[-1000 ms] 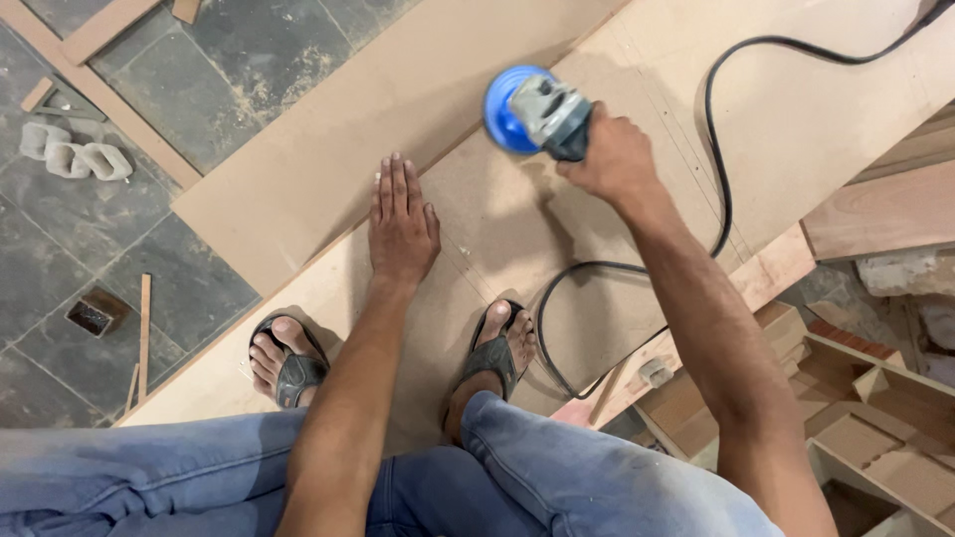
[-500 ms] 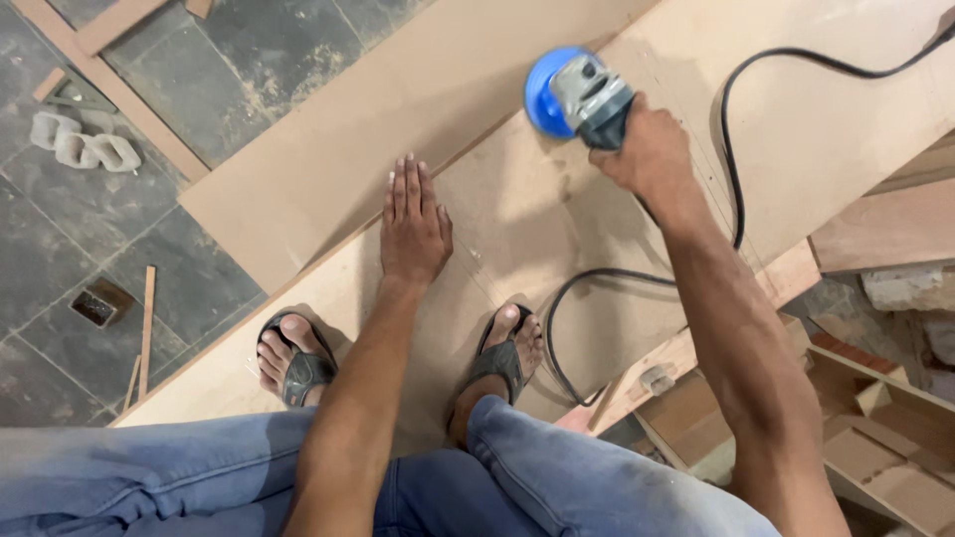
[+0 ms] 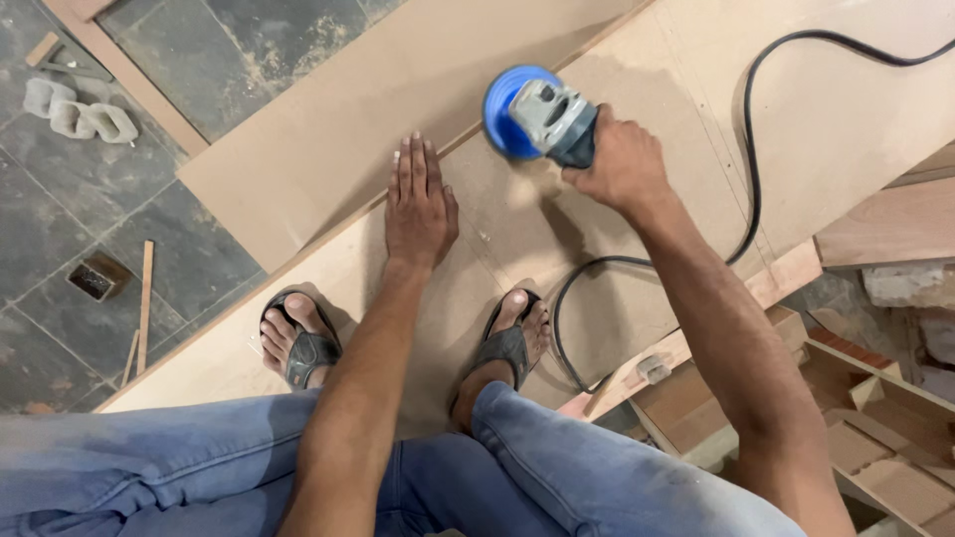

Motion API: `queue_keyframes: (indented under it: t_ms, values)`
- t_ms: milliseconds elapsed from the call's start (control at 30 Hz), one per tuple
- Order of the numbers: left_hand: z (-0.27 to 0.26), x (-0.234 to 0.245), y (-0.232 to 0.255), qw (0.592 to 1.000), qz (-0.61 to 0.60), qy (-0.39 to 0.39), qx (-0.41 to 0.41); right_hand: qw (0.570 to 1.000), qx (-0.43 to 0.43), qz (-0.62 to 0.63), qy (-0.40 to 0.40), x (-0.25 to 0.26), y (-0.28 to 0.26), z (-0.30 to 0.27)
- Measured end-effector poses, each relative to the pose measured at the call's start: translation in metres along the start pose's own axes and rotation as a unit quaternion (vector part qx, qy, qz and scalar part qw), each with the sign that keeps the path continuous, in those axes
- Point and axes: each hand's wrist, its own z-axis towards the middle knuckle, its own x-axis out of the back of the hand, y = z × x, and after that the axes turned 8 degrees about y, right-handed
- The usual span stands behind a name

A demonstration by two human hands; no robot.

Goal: The person uses a handheld angle grinder with a sanding disc to smooth the surface of a large wooden board. They move the tool along the board's length, occasionally pausing to wipe away dust. The person also briefly handles the tool's power cord before resuming sanding.

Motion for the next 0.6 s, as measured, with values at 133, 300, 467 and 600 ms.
queue_keyframes:
  t_ms: [133,300,467,600]
  values:
    - [-0.007,0.001,-0.007,1.0,0.011,0.006,0.0,0.999,-0.014,-0.006,0.037,0.009,0.023,0.008]
    - [-0.011,0.004,-0.013,1.0,0.008,0.011,0.007,0.999,-0.028,-0.02,0.032,0.019,0.026,0.008]
    - [-0.005,0.002,-0.011,1.0,0.003,0.009,0.015,1.0,0.008,-0.009,-0.012,0.005,-0.004,0.001]
    - [-0.008,0.002,-0.012,1.0,0.007,-0.003,0.018,1.0,-0.005,-0.008,-0.001,0.005,-0.001,0.003]
